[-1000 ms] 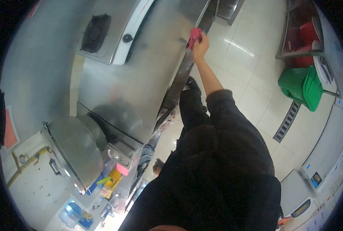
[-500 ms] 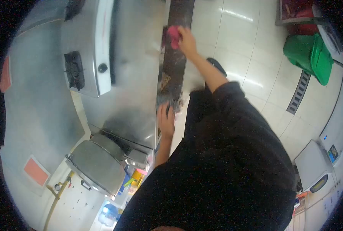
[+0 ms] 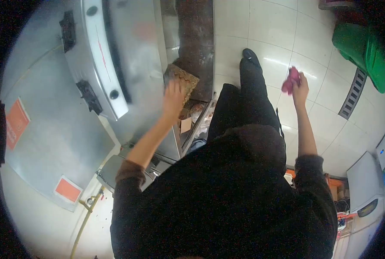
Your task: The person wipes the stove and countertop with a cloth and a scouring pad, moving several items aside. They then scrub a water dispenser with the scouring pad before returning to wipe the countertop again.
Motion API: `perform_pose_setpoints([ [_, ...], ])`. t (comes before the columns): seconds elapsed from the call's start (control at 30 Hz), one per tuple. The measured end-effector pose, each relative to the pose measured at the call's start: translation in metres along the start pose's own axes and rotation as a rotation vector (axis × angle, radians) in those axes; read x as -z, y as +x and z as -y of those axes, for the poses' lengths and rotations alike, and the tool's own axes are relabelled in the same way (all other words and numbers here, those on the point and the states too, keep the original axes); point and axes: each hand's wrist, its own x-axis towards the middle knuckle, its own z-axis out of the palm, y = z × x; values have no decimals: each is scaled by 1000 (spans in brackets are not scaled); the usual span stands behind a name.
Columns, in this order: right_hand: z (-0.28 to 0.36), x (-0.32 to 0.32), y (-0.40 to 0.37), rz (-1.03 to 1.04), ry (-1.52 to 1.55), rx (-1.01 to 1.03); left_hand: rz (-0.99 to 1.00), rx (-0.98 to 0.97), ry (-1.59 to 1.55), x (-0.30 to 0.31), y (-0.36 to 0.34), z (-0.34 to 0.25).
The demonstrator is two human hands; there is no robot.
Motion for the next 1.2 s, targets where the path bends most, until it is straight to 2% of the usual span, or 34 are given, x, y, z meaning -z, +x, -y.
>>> perform_pose_setpoints([
  [0.03, -13, 7, -11, -8, 10, -6, 88, -9, 11, -13, -18, -12],
  [0.1, -29, 17, -29, 76, -61, -219, 148, 11, -36, -20, -27, -18],
  [0.13, -33, 19, -31, 69, -61, -229, 213, 43, -93, -24, -29, -19],
  [0.17, -31, 17, -33, 89, -95, -180, 65, -5, -15, -16, -6, -4],
  [0.2, -27, 14, -37, 116, -128, -131, 75, -12, -14, -1, 23, 12],
  [0.27, -3, 8, -31, 111, -163, -85, 146, -15, -220, 26, 69, 35],
  [0.3, 19, 6, -26, 103, -97, -121, 150, -12, -216, 19, 61, 28],
  [0.37, 54, -1, -20, 51, 1, -117, 36, 20, 106, -7, 37, 2],
  [0.4, 59, -2, -21, 41, 8, -124, 31, 8, 113, -12, 23, -5],
  [0.47, 60, -3, -30, 50, 95, -82, 397, 60, -103, -9, -5, -15],
  [0.5, 61, -2, -34, 58, 90, -92, 409, 56, -106, -8, -7, -11],
  [0.57, 63, -2, -36, 99, 68, -172, 105, -60, -105, -4, 9, 11],
  [0.67, 50, 3, -18, 79, -5, -83, 65, -26, -249, 30, 77, 43],
  [0.7, 54, 4, -14, 33, 58, -73, 78, -22, -248, 27, 65, 37],
  [0.77, 58, 9, -9, 22, 168, -99, 150, -50, -10, 9, 46, 13],
  [0.83, 56, 11, -20, 2, 197, -109, 365, -17, -123, -33, -23, -17],
  [0.93, 42, 12, -32, 23, 178, -198, 344, -71, -175, -30, -32, -10],
  [0.97, 43, 12, -32, 50, 171, -194, 125, -114, -60, -18, -10, 3],
  [1.03, 51, 13, -31, 87, 162, -168, 268, -58, -107, 35, 63, 35],
  [1.07, 61, 15, -30, 94, 160, -173, 277, -57, -109, 30, 69, 38],
  [1.13, 77, 16, -24, 45, 307, -196, 166, -24, -145, 28, 76, 41],
  [1.17, 72, 15, -25, -5, 306, -123, 110, -45, -120, 17, 48, 27],
  [1.2, 71, 15, -29, -15, 315, -116, 174, -47, -130, -6, 11, 8],
])
